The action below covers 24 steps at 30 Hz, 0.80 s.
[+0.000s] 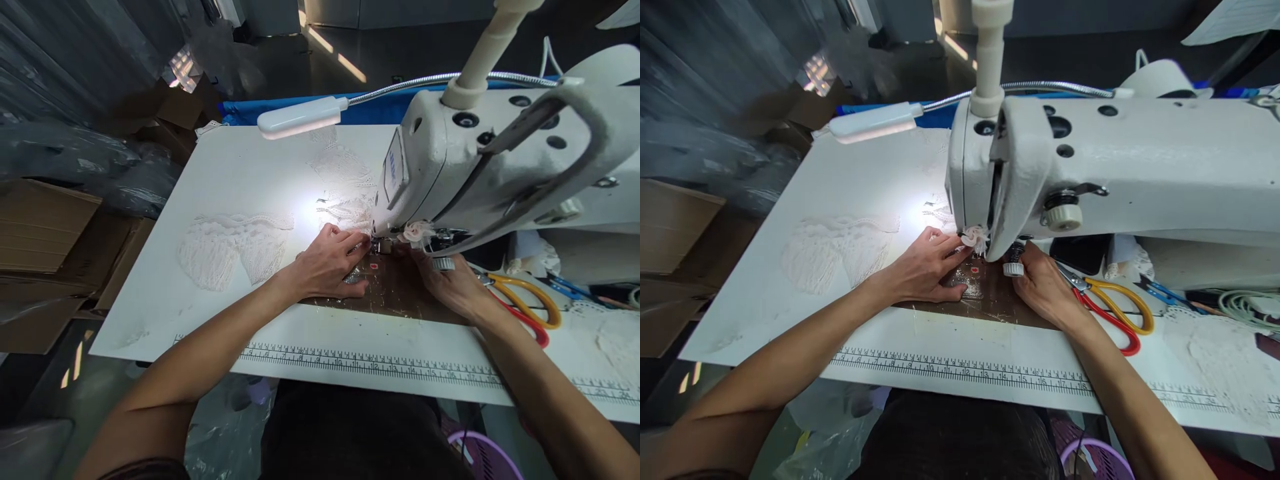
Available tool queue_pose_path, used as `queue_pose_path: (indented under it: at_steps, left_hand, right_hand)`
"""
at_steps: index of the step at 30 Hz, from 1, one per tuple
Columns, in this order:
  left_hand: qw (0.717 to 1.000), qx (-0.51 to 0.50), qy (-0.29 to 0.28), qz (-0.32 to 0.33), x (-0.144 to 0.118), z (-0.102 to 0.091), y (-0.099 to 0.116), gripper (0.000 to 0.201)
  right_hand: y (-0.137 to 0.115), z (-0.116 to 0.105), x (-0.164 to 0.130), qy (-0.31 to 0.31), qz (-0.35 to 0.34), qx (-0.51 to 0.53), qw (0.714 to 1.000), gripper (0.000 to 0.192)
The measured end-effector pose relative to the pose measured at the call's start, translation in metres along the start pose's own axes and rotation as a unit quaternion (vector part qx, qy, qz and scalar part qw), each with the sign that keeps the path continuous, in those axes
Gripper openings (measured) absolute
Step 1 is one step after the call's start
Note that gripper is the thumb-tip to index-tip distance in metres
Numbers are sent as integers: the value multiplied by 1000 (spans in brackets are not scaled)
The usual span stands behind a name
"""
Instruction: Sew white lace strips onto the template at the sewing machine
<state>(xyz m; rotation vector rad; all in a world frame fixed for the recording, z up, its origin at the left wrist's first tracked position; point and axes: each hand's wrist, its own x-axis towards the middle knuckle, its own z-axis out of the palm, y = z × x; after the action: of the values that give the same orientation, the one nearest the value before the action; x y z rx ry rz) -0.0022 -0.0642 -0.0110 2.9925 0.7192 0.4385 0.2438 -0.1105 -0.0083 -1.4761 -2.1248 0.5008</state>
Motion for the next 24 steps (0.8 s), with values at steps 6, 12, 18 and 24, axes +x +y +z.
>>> queue_pose_path:
  at_steps: [6,12,18,24]
  left_hand:
    - [1000,-6,8,-13,-1,3,-3,53]
    - [998,-47,39,-22,-2,10,-5,42]
    - [993,-10,78,-94,13,9,-22,35]
    - [983,33,-67,-166,62,2,-77,65]
  right_hand:
    - [-12,0,-27,-26,63,39,997,38]
    - [-5,11,-47,52,39,18,998,25]
    - [-2,27,-52,88,16,-16,996,29]
    - [12,36,-53,106,-12,-31,994,32]
